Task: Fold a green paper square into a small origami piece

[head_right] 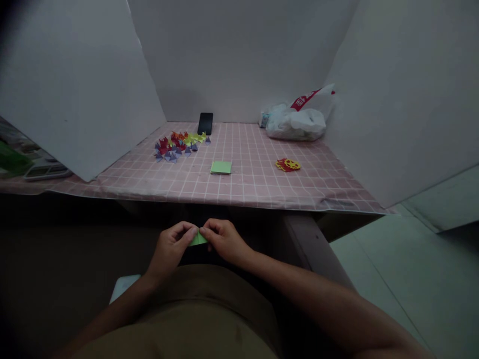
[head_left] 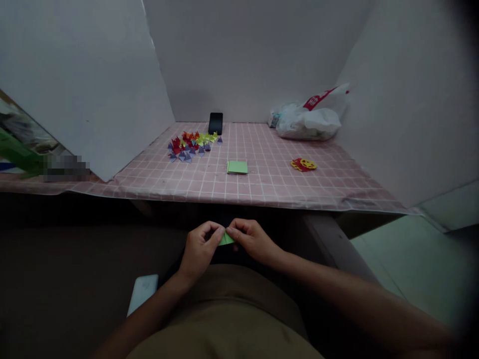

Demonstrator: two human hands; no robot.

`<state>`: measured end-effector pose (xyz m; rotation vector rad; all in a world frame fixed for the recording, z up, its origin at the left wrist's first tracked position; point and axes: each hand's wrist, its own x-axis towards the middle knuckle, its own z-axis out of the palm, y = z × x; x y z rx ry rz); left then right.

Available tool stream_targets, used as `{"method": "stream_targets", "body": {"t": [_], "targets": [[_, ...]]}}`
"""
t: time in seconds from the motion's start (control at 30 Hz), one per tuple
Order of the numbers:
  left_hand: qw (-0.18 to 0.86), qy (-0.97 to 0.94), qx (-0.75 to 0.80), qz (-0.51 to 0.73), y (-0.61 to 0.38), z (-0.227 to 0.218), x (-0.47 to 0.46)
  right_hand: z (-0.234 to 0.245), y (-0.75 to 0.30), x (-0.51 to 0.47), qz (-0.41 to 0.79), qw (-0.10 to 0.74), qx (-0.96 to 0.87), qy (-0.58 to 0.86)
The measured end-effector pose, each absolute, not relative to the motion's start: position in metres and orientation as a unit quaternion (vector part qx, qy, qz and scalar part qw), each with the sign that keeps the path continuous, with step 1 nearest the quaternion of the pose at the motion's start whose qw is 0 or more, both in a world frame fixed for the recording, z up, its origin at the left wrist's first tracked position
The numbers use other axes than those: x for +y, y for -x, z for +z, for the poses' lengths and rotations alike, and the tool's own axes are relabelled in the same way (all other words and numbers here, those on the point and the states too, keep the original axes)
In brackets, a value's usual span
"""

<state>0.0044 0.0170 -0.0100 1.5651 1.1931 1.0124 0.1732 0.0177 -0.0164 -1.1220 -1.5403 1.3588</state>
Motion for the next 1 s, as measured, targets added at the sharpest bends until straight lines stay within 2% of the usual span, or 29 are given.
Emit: {"method": "stream_targets", "body": {"t": [0.13,0.43,0.67,1.0], "targets": [[0.44,-0.631,0.493,0.407,-0.0058,-0.0098,0.0179,-0.0173,-0.173,0.017,0.534,0.392,-0.605,0.441],[0.458,-0.602,0.495,0.428,-0.0058,-0.0115,0.0193,-0.0153,-0.1734,0.0168,0.624,0.391,-0.535,0.414],[0.51,-0.582,0.473,0.421,-0.0036,-0.0121,0.0205,-0.0145,-0.1748,0.0186,0.572,0.401,-0.569,0.434],[0.502,-0.578,0.486,0.422,-0.0057,-0.0125,0.0217,-0.0155,-0.1756,0.0177,0.515,0.39,-0.623,0.441]]}}
